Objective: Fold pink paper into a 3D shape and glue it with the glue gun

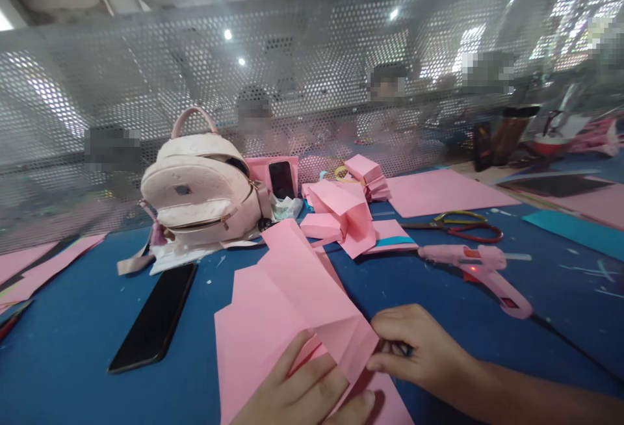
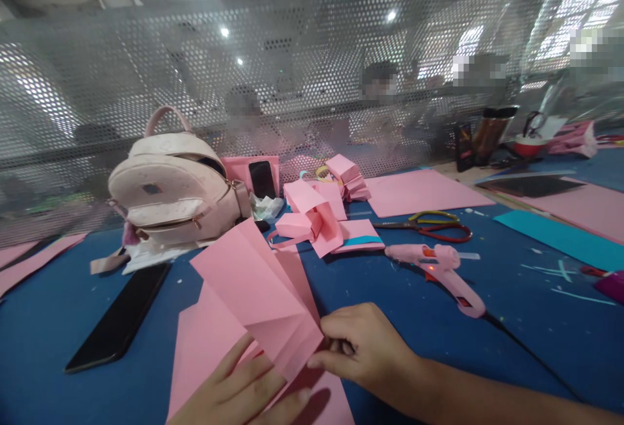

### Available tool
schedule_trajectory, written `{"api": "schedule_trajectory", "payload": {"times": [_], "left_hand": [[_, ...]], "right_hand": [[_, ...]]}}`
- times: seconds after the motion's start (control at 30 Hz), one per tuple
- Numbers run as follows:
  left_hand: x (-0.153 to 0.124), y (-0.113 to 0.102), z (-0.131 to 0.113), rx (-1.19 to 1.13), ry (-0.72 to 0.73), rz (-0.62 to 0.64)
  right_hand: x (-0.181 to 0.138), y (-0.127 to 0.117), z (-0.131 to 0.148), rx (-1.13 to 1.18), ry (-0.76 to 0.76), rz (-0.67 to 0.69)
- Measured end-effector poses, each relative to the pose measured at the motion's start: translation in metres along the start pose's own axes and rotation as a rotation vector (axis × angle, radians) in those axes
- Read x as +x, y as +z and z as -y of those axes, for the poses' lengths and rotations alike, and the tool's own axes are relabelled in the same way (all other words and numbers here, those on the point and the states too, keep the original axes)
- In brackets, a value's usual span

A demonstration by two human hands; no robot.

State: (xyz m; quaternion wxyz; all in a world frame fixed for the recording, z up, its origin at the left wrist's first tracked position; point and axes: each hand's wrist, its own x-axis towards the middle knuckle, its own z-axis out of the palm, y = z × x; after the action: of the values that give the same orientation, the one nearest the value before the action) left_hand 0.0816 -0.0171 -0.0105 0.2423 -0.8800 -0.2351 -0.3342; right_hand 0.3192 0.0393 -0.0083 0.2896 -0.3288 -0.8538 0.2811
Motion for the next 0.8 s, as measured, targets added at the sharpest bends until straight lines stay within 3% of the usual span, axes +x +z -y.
{"api": "schedule_trajectory", "payload": {"times": [0.27, 0.53, 0.8], "left_hand": [[0.005, -0.004, 0.005, -0.038, 0.013, 0.0], [0.0, 0.001, 0.005, -0.083, -0.023, -0.032], [-0.002, 0.002, 0.005, -0.12, -0.025, -0.033]], "right_hand": [[-0.001, -0.006, 0.006, 0.136, 0.1, -0.064], [0.001, -0.01, 0.013, 0.123, -0.189, -0.311], [0.004, -0.015, 0.017, 0.076, -0.239, -0.283]]}}
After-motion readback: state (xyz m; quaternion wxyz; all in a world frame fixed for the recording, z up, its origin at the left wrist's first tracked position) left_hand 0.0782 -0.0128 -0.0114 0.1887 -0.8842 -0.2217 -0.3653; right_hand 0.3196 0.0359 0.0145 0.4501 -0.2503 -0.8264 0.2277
